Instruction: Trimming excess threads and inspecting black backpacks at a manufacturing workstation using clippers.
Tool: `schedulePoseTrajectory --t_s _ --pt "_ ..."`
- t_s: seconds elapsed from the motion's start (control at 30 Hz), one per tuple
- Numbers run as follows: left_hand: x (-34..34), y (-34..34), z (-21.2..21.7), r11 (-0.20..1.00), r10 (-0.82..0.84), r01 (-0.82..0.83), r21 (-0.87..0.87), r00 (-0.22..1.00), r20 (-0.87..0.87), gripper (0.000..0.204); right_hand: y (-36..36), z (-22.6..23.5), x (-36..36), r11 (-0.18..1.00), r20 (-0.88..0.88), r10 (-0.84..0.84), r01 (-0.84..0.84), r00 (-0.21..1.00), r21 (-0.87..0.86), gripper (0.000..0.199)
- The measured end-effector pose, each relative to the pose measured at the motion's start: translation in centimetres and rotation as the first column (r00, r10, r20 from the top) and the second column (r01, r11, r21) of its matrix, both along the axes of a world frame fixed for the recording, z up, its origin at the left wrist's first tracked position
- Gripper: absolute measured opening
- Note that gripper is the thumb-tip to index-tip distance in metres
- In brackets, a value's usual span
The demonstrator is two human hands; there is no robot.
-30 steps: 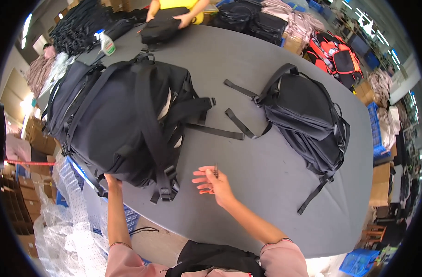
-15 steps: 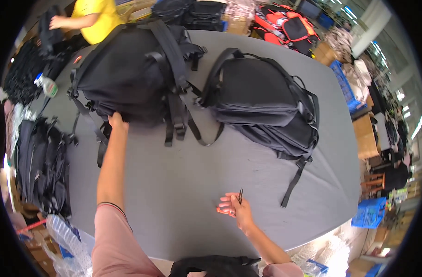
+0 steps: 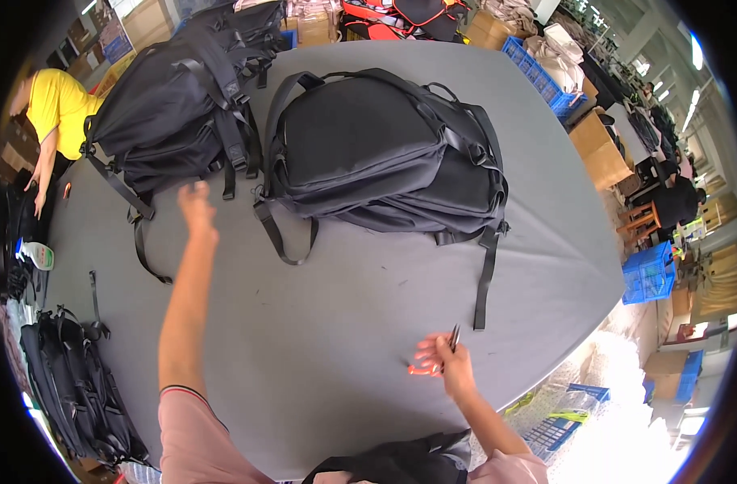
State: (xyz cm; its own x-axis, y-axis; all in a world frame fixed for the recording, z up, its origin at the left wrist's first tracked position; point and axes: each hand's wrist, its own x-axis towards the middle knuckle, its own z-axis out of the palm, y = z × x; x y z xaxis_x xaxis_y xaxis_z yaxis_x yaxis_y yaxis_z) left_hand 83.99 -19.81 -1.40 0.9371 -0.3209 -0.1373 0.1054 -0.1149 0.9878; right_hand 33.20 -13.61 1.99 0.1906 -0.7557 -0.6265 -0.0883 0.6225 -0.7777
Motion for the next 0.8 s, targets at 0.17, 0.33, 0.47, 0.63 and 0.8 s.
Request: schedulePoseTrajectory --t_s 0.17,0.33,0.47,0.63,0.8 --pt "-11.9 -5.3 5.3 0.828 -0.537 0.559 0.042 0.813 -0.226 0.101 -6.9 4.4 0.2 0.988 -0.059 -0.008 -0.002 0.998 -0.156 0.025" --pt "-11.6 -8.0 2.7 0.865 -0.326 0.46 0.202 0.82 -0.47 0.097 -12.2 6.7 1.1 0.842 0.037 0.152 -0.11 0.988 -0.527 0.023" --pt "-14.5 -5.9 3.2 0.906 -0.309 0.352 0.233 0.929 -0.203 0.072 -14.4 7.3 -0.2 0.844 0.013 0.224 -0.188 0.974 -0.502 0.023" --pt "-20.5 2.6 6.9 0.955 -0.287 0.288 0.073 0.958 -0.023 0.039 -16.2 7.3 -4.7 0.796 0.012 0.216 -0.169 0.976 -0.581 0.022" --pt "-31.4 17.9 5.9 0.967 -0.254 0.255 -0.006 0.959 -0.128 0.044 -16.6 9.2 -8.9 0.768 -0.003 0.28 -0.226 0.96 -0.599 0.021"
